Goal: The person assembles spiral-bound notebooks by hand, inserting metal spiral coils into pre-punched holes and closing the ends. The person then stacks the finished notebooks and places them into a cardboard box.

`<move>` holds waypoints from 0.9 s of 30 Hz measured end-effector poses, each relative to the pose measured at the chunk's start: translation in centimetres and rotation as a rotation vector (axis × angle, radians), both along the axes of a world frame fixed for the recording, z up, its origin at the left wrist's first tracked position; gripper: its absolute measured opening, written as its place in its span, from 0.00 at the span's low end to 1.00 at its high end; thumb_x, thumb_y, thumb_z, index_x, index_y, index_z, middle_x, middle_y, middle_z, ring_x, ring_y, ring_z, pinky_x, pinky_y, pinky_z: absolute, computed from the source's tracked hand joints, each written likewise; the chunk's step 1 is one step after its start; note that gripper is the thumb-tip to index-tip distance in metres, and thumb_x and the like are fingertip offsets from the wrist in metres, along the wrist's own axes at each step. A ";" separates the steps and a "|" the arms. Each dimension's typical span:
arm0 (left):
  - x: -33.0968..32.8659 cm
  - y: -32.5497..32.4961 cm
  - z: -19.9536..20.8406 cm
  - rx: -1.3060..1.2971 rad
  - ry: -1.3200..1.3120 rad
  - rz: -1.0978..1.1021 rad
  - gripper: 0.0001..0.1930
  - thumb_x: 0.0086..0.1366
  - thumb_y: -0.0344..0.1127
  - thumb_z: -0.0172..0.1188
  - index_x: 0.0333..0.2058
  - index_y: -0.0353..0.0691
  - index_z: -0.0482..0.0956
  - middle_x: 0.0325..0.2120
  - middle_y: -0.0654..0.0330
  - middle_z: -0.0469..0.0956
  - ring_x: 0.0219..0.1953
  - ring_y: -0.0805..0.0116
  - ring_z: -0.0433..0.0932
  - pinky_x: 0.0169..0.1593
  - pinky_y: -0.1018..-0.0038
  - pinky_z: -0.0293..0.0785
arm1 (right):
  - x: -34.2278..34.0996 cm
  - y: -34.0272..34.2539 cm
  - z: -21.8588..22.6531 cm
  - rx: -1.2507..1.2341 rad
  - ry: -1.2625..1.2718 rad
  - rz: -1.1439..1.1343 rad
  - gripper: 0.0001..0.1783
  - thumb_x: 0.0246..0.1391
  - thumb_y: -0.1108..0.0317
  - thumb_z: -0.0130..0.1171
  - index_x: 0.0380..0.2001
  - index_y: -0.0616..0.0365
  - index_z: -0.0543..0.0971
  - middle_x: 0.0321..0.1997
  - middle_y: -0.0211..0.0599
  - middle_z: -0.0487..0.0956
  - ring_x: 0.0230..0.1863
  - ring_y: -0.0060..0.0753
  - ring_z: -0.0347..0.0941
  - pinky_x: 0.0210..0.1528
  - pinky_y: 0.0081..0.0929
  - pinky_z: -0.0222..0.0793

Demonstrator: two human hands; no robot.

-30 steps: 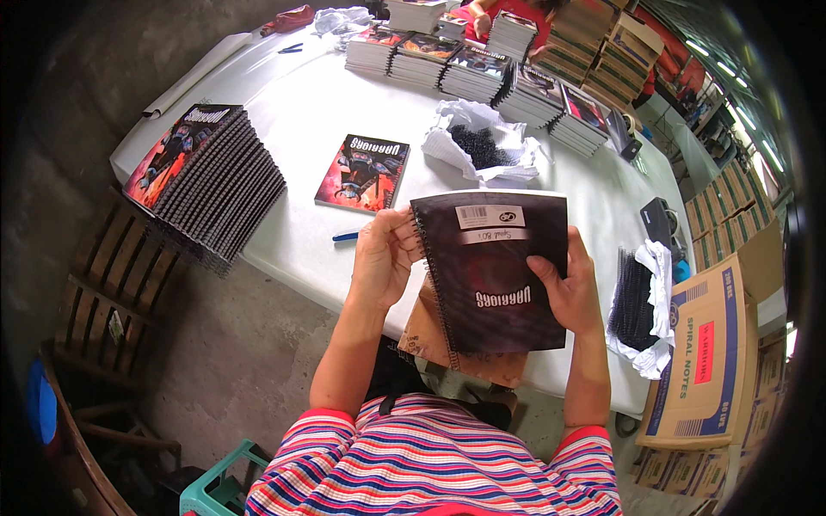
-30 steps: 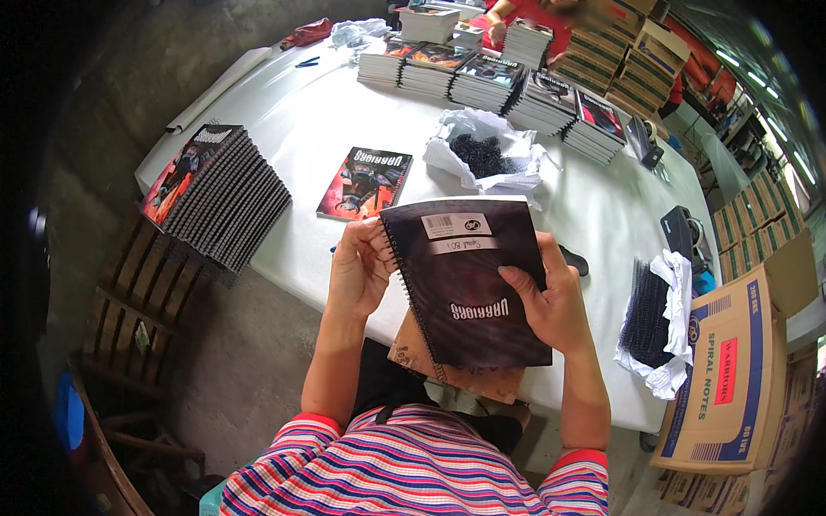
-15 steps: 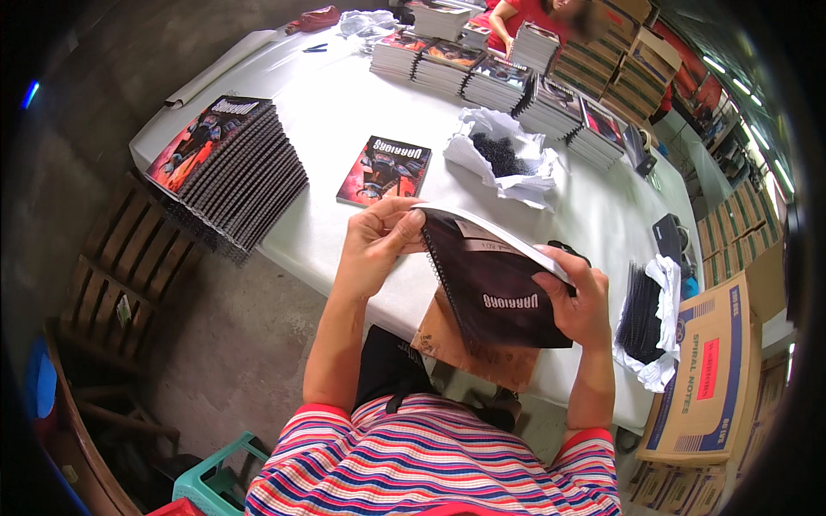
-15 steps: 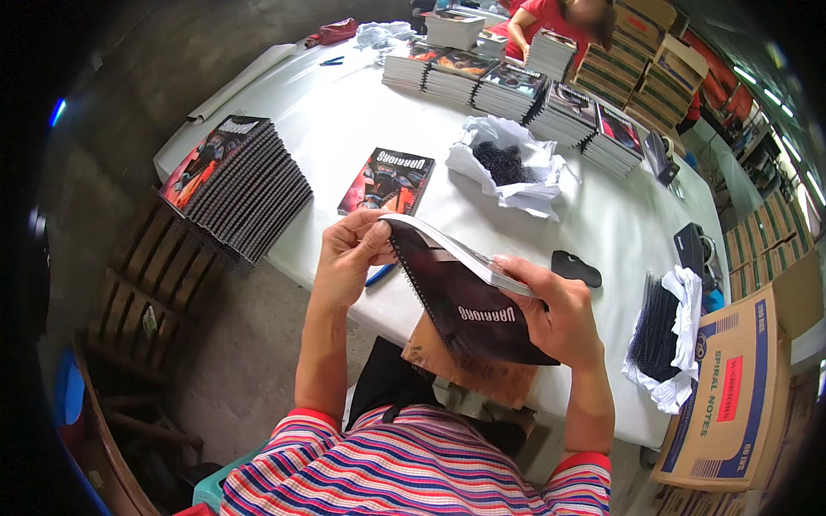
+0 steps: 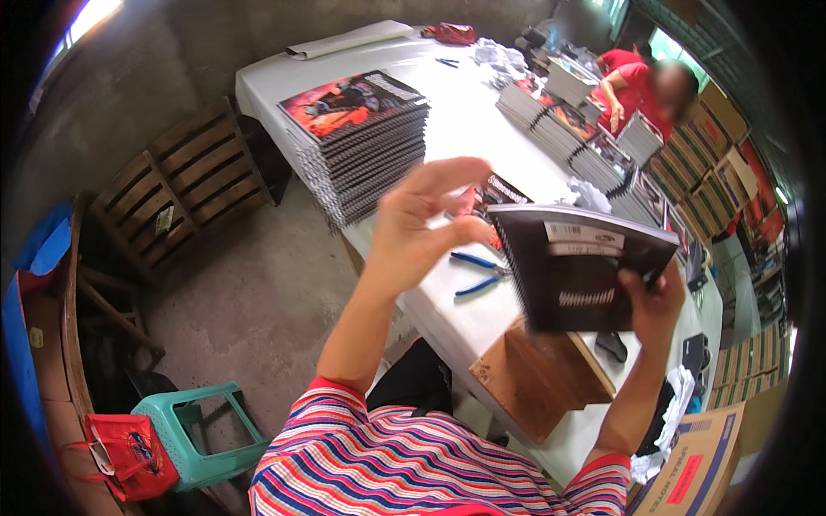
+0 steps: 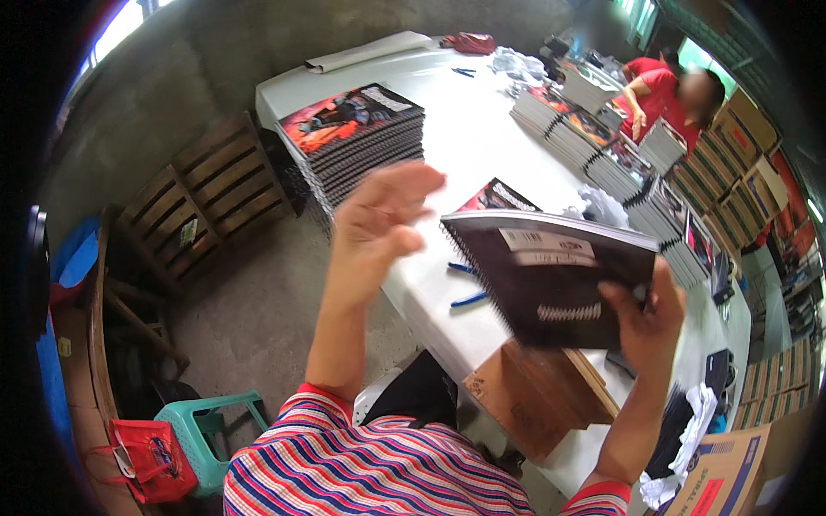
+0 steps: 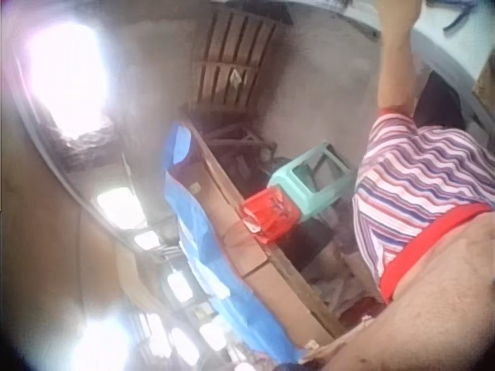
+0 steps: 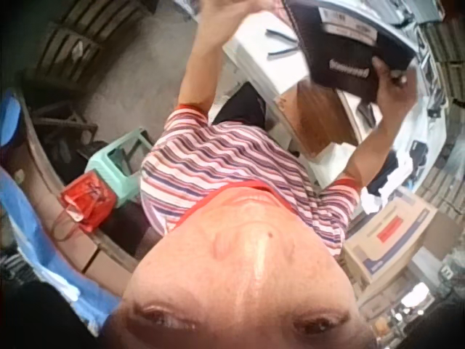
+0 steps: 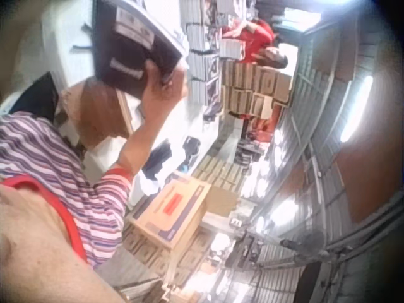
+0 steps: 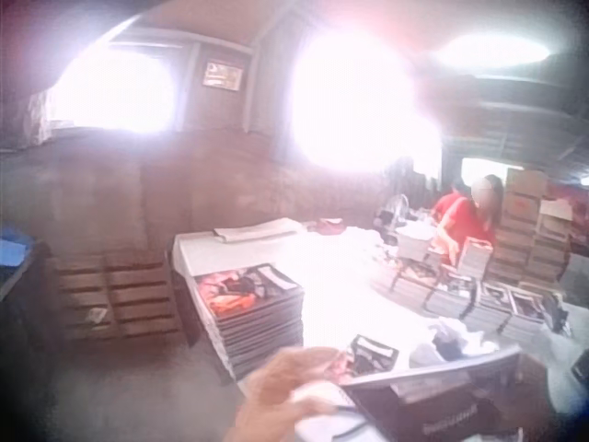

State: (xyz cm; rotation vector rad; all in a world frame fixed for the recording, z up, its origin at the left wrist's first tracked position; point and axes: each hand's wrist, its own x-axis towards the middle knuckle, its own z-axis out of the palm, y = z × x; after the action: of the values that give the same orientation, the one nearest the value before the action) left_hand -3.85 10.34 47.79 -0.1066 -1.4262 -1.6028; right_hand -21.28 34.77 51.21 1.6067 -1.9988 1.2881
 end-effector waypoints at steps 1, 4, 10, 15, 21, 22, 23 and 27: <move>1.0 -1.6 0.3 -0.094 0.030 0.198 0.19 0.54 0.31 0.65 0.45 0.35 0.74 0.44 0.57 0.75 0.45 0.72 0.73 0.48 0.75 0.69 | 0.0 -1.8 1.8 -0.014 0.150 -0.028 0.21 0.43 0.81 0.62 0.44 0.62 0.73 0.37 0.39 0.80 0.37 0.30 0.76 0.43 0.25 0.68; 4.4 -6.5 1.2 0.018 0.137 0.591 0.22 0.54 0.35 0.66 0.47 0.37 0.73 0.47 0.56 0.72 0.51 0.68 0.70 0.55 0.70 0.64 | 1.5 -9.3 6.5 -0.191 0.518 -0.010 0.17 0.42 0.83 0.59 0.39 0.60 0.77 0.38 0.39 0.80 0.37 0.31 0.77 0.43 0.24 0.68; 5.6 -15.8 0.0 0.256 0.155 0.724 0.31 0.63 0.54 0.49 0.58 0.39 0.60 0.57 0.55 0.61 0.63 0.65 0.53 0.65 0.64 0.40 | 2.0 -27.6 10.1 -0.644 0.997 0.357 0.20 0.37 0.78 0.58 0.39 0.52 0.79 0.36 0.34 0.80 0.42 0.36 0.75 0.47 0.30 0.68; 4.8 -22.6 -3.1 0.355 -0.083 0.569 0.33 0.65 0.57 0.41 0.61 0.40 0.56 0.59 0.58 0.61 0.63 0.66 0.52 0.64 0.65 0.36 | 3.3 -34.2 -1.2 0.091 0.427 0.530 0.18 0.50 0.60 0.57 0.46 0.45 0.76 0.49 0.38 0.75 0.52 0.40 0.70 0.57 0.38 0.62; 2.3 -26.4 -5.5 0.283 0.001 0.478 0.28 0.69 0.53 0.38 0.56 0.35 0.62 0.48 0.60 0.68 0.48 0.72 0.69 0.49 0.81 0.63 | -0.1 -33.5 -2.7 -0.027 0.231 0.320 0.19 0.55 0.59 0.53 0.48 0.55 0.74 0.52 0.48 0.72 0.57 0.50 0.63 0.59 0.37 0.56; 2.1 -26.3 -4.7 0.273 0.015 0.475 0.28 0.69 0.52 0.37 0.55 0.33 0.63 0.46 0.58 0.69 0.44 0.73 0.70 0.47 0.80 0.65 | -1.3 -33.9 -2.6 -0.079 0.144 0.224 0.24 0.57 0.55 0.51 0.52 0.57 0.69 0.55 0.48 0.69 0.59 0.47 0.62 0.59 0.37 0.55; 1.6 -26.9 -4.7 0.274 0.026 0.451 0.28 0.69 0.52 0.37 0.54 0.32 0.63 0.46 0.58 0.69 0.43 0.73 0.70 0.46 0.80 0.66 | -2.8 -35.0 -3.2 -0.085 -0.121 0.123 0.27 0.58 0.52 0.49 0.55 0.57 0.67 0.57 0.46 0.67 0.60 0.43 0.61 0.60 0.36 0.54; 0.7 -29.9 -5.8 0.253 0.027 0.498 0.23 0.69 0.47 0.39 0.43 0.30 0.71 0.37 0.57 0.74 0.36 0.72 0.73 0.42 0.78 0.70 | -2.4 -38.5 -4.6 -0.052 -0.823 0.213 0.30 0.61 0.49 0.38 0.60 0.58 0.60 0.61 0.47 0.63 0.60 0.39 0.60 0.62 0.25 0.48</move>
State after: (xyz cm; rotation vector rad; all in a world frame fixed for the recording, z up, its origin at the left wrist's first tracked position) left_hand -3.13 -19.54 41.99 0.3486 -1.1063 -1.3396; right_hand -23.66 -3.70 46.57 1.4126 -2.1938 2.3508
